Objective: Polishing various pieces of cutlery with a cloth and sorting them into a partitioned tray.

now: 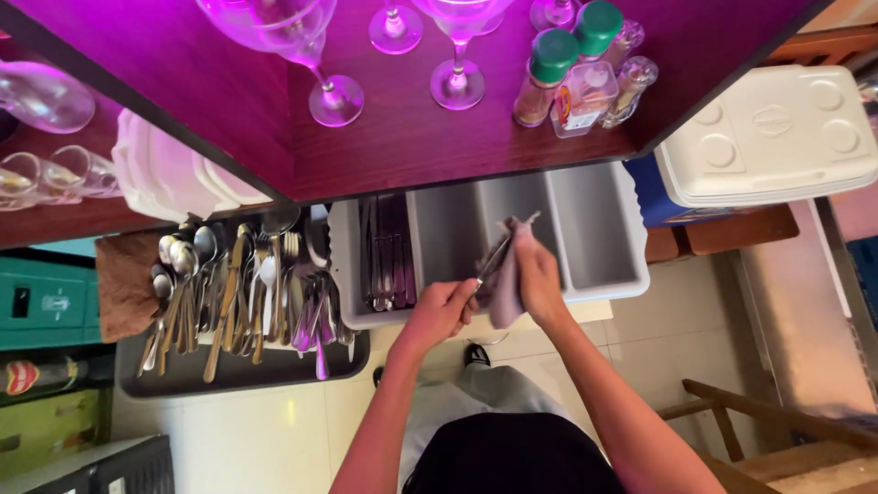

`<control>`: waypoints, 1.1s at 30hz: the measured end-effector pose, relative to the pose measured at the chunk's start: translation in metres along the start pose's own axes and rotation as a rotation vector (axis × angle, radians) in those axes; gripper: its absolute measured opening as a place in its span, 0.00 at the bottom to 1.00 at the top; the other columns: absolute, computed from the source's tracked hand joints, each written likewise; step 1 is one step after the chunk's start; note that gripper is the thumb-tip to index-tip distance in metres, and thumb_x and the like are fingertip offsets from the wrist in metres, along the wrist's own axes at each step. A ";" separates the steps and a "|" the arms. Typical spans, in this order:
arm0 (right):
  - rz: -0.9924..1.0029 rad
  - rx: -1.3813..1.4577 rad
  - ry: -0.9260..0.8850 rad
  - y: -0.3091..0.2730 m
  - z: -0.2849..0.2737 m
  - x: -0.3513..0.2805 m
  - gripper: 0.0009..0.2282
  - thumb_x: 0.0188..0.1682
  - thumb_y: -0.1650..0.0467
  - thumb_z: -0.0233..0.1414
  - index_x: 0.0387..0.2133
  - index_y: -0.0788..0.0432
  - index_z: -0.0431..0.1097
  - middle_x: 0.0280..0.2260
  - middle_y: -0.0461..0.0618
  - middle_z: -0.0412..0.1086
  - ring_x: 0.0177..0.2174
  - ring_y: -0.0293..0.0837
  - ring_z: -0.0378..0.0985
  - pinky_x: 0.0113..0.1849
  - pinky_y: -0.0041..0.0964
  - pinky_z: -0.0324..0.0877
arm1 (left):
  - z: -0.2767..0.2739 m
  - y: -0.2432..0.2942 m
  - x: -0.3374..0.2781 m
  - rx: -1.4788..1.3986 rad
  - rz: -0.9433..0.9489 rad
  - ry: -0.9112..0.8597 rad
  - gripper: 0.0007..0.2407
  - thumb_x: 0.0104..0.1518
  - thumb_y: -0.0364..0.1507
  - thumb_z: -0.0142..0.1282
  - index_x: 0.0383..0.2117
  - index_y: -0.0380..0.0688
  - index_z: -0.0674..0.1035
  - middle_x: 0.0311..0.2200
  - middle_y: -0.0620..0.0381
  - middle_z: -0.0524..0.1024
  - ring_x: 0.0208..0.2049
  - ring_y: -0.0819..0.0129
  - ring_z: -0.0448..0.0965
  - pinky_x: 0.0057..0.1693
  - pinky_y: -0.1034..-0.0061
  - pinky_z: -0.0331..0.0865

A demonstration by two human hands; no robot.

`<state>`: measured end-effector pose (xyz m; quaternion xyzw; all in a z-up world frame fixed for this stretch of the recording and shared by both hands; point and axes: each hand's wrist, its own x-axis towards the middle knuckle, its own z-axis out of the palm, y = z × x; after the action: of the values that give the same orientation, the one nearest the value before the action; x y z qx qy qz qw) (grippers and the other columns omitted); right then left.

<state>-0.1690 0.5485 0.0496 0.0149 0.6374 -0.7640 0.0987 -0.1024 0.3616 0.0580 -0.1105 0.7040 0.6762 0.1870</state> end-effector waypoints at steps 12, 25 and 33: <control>-0.253 -0.212 -0.108 -0.013 0.060 0.001 0.14 0.57 0.62 0.53 0.36 0.64 0.70 0.29 0.46 0.72 0.31 0.33 0.70 0.34 0.32 0.70 | 0.016 -0.009 0.013 0.080 0.265 0.240 0.20 0.68 0.40 0.34 0.42 0.38 0.79 0.18 0.57 0.76 0.17 0.70 0.77 0.25 0.71 0.70; -0.158 -0.352 -0.330 0.001 0.059 -0.005 0.15 0.55 0.61 0.54 0.28 0.63 0.72 0.23 0.44 0.73 0.26 0.32 0.71 0.30 0.33 0.71 | -0.014 -0.017 -0.017 -0.070 -0.030 0.245 0.19 0.70 0.40 0.39 0.32 0.35 0.75 0.15 0.58 0.69 0.14 0.70 0.66 0.23 0.72 0.61; 0.086 -0.069 -0.063 0.018 0.030 0.016 0.11 0.52 0.67 0.55 0.41 0.63 0.70 0.35 0.49 0.74 0.35 0.40 0.75 0.37 0.35 0.73 | -0.046 -0.048 -0.023 0.300 0.166 0.678 0.14 0.62 0.25 0.53 0.53 0.37 0.79 0.28 0.41 0.78 0.27 0.56 0.77 0.38 0.64 0.71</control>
<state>-0.1783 0.5141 0.0354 0.0149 0.6588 -0.7368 0.1517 -0.0675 0.3107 0.0247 -0.2420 0.8236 0.5035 -0.0977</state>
